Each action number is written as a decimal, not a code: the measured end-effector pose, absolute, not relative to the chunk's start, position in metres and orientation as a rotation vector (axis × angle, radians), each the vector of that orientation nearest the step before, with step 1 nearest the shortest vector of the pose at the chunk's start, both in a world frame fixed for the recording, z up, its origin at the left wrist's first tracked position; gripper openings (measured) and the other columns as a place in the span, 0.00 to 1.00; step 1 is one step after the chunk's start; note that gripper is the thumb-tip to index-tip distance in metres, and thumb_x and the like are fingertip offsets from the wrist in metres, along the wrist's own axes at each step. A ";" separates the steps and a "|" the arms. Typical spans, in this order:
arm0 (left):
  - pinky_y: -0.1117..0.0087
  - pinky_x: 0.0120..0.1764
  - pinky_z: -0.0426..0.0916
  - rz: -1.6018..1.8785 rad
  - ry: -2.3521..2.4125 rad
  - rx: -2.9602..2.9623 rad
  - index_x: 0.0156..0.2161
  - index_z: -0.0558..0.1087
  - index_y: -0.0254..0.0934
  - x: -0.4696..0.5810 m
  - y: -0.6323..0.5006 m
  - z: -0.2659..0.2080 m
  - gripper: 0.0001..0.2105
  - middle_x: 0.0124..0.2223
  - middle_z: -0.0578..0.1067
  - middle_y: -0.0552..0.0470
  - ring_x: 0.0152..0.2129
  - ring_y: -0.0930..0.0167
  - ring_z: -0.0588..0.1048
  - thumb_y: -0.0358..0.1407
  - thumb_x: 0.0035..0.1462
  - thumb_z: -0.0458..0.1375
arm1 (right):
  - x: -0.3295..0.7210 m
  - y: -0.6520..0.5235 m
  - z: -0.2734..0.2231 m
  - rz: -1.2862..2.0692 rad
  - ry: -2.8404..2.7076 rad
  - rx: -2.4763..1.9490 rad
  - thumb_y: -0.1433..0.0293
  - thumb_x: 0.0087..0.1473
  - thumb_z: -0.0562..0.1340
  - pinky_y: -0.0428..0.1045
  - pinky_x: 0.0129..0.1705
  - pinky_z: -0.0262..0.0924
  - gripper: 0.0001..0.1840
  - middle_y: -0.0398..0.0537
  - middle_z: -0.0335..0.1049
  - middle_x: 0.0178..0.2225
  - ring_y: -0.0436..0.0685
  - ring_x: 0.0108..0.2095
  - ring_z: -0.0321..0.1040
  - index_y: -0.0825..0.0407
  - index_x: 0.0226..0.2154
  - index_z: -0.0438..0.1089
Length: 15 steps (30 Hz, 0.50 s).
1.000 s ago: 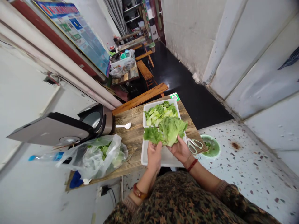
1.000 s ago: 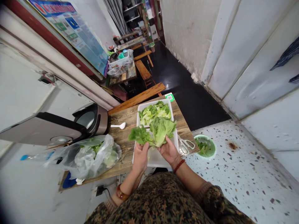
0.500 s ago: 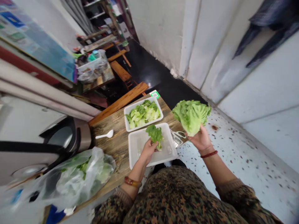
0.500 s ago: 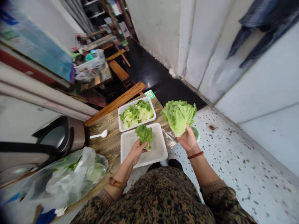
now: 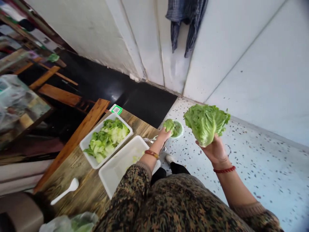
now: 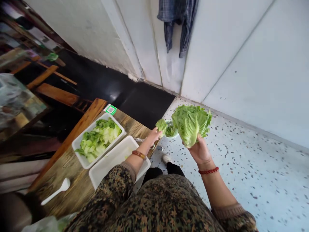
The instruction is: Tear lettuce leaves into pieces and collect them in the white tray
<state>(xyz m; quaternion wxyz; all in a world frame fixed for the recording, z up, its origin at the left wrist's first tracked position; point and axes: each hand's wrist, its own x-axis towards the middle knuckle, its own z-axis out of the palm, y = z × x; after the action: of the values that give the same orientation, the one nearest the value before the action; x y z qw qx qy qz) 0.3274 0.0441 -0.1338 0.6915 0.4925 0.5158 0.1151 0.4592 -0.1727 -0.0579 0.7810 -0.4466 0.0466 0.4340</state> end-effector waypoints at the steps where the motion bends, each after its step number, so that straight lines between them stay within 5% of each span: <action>1: 0.63 0.46 0.67 0.241 1.185 1.113 0.43 0.72 0.34 0.330 0.045 -0.131 0.21 0.47 0.77 0.37 0.46 0.59 0.75 0.32 0.40 0.70 | 0.459 -0.174 -0.061 0.942 0.092 -0.961 0.53 0.53 0.66 0.56 0.37 0.72 0.17 0.45 0.77 0.45 0.62 0.46 0.73 0.40 0.44 0.74; 5: 0.64 0.48 0.66 0.144 1.256 1.171 0.50 0.71 0.36 0.318 0.046 -0.103 0.23 0.55 0.75 0.37 0.48 0.61 0.75 0.36 0.48 0.67 | 0.457 -0.161 -0.064 0.972 0.076 -0.849 0.55 0.52 0.68 0.52 0.38 0.72 0.16 0.43 0.79 0.42 0.59 0.44 0.74 0.42 0.42 0.75; 9: 0.65 0.45 0.69 0.231 1.219 1.107 0.49 0.71 0.36 0.285 0.046 -0.062 0.21 0.48 0.78 0.42 0.39 0.67 0.78 0.41 0.52 0.66 | 0.449 -0.128 -0.053 1.013 -0.019 -0.804 0.55 0.52 0.67 0.57 0.50 0.70 0.18 0.47 0.78 0.45 0.63 0.51 0.72 0.46 0.43 0.75; 15: 0.64 0.47 0.70 0.456 1.055 1.079 0.53 0.71 0.38 0.241 0.015 -0.010 0.26 0.53 0.76 0.41 0.43 0.65 0.77 0.42 0.50 0.69 | 0.413 -0.078 -0.040 1.086 -0.324 -0.995 0.56 0.50 0.69 0.60 0.58 0.64 0.35 0.48 0.71 0.56 0.63 0.57 0.67 0.43 0.58 0.63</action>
<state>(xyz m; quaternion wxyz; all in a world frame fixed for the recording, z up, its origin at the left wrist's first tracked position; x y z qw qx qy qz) 0.2408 0.0152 -0.0101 0.7052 0.4851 0.4747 0.2051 0.4128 -0.0779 -0.0396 0.7289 -0.4515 -0.1472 0.4932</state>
